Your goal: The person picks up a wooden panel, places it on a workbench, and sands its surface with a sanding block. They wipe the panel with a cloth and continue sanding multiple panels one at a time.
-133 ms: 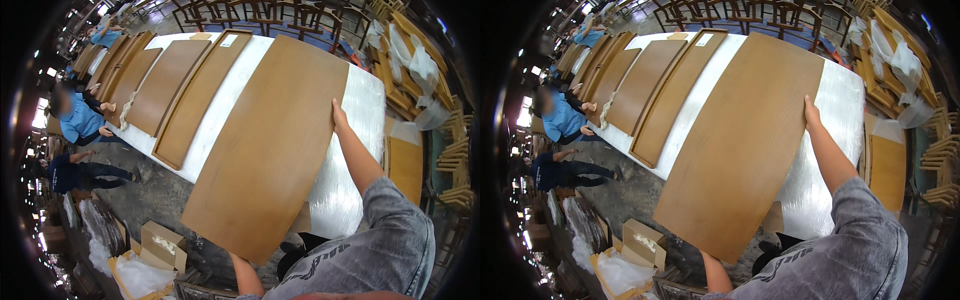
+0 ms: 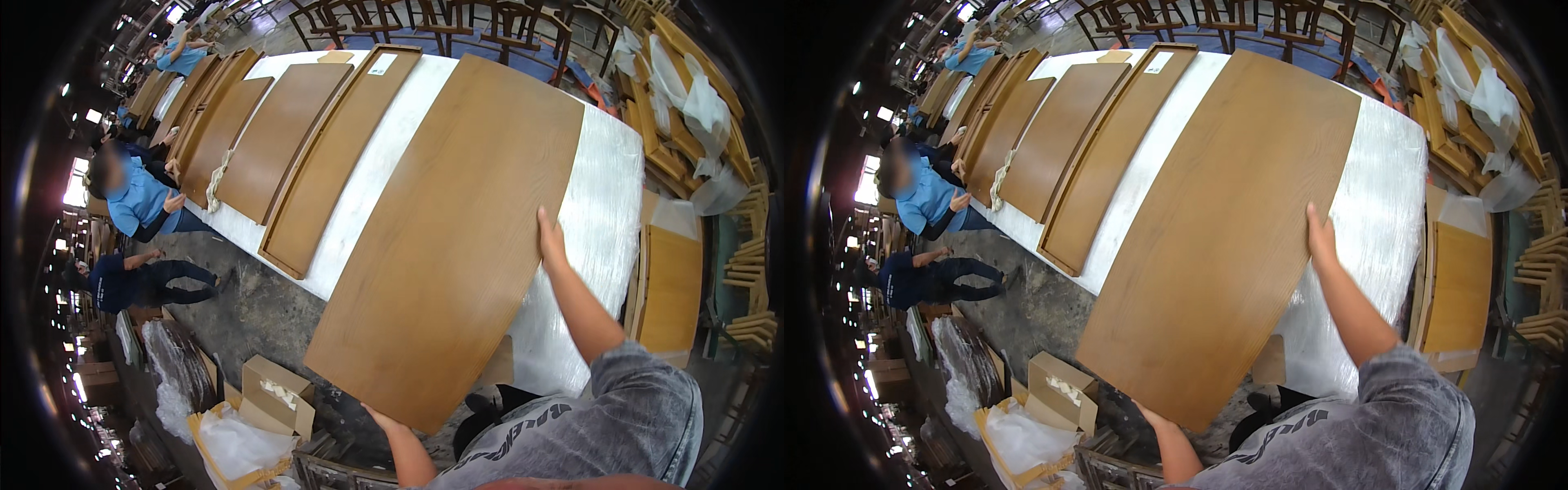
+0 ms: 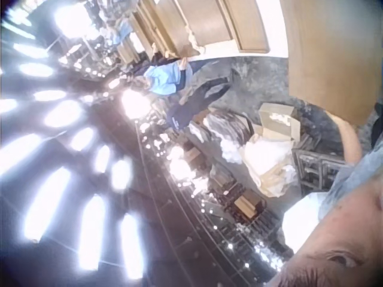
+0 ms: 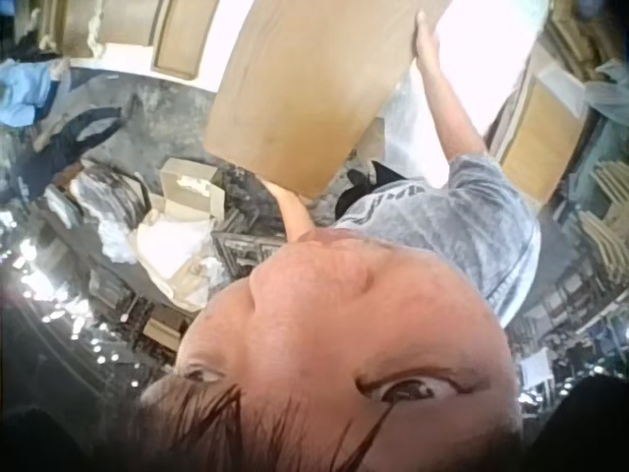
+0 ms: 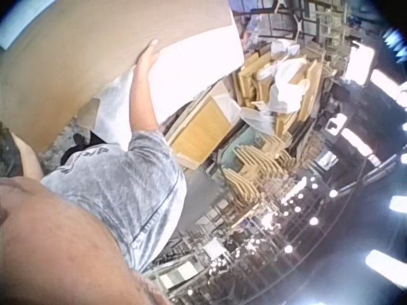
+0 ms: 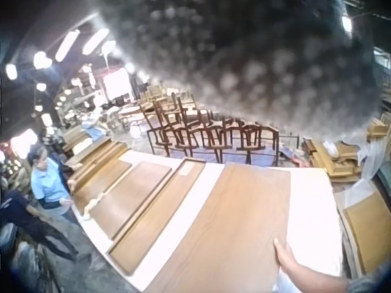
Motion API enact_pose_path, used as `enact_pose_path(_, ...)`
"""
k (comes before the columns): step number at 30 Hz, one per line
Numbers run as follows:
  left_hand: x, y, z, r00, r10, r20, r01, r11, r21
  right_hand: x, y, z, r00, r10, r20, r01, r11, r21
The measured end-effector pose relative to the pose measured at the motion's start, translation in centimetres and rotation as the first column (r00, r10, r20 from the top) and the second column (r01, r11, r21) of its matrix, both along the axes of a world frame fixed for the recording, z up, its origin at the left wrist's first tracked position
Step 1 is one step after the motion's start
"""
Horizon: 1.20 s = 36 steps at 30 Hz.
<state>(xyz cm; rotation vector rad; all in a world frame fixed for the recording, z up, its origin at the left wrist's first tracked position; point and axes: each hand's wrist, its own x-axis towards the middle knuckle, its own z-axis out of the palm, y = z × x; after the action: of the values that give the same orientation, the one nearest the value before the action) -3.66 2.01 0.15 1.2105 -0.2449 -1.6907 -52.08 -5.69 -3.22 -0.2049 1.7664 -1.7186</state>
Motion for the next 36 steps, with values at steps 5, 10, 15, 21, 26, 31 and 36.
enact_pose_path(5,-1.0,-0.7,1.3,0.943,0.077,0.322,-0.132,0.980,0.152,5.1,1.7,0.9,0.982,-0.175,0.078,0.166,0.980,0.110)
enact_pose_path(10,-2.2,-3.6,1.3,0.942,-0.010,0.336,-0.013,0.998,0.068,3.6,-2.3,1.3,0.985,-0.170,0.030,0.167,0.983,0.081)
enact_pose_path(15,-5.3,-10.3,0.5,0.910,0.028,0.413,-0.051,0.998,0.045,0.2,-9.5,1.3,0.987,-0.161,-0.021,0.161,0.987,0.008)
enact_pose_path(21,-7.8,-15.9,0.6,0.750,0.051,0.659,-0.020,0.998,-0.055,-1.0,-14.6,2.7,0.961,-0.174,-0.214,0.233,0.929,0.288)
enact_pose_path(26,-8.7,-16.5,2.5,0.404,-0.059,0.913,0.041,0.998,0.047,-1.5,-14.9,3.5,0.959,-0.069,-0.275,0.198,0.855,0.478)
enact_pose_path(31,-7.7,-16.2,4.1,0.382,-0.032,0.923,0.110,0.994,-0.011,-0.2,-11.4,7.3,0.955,0.295,-0.025,-0.229,0.787,0.572)
enact_pose_path(36,-7.2,-16.0,5.2,0.563,-0.166,0.810,0.244,0.969,0.029,4.9,2.5,4.4,0.619,0.583,-0.526,-0.079,0.713,0.697)
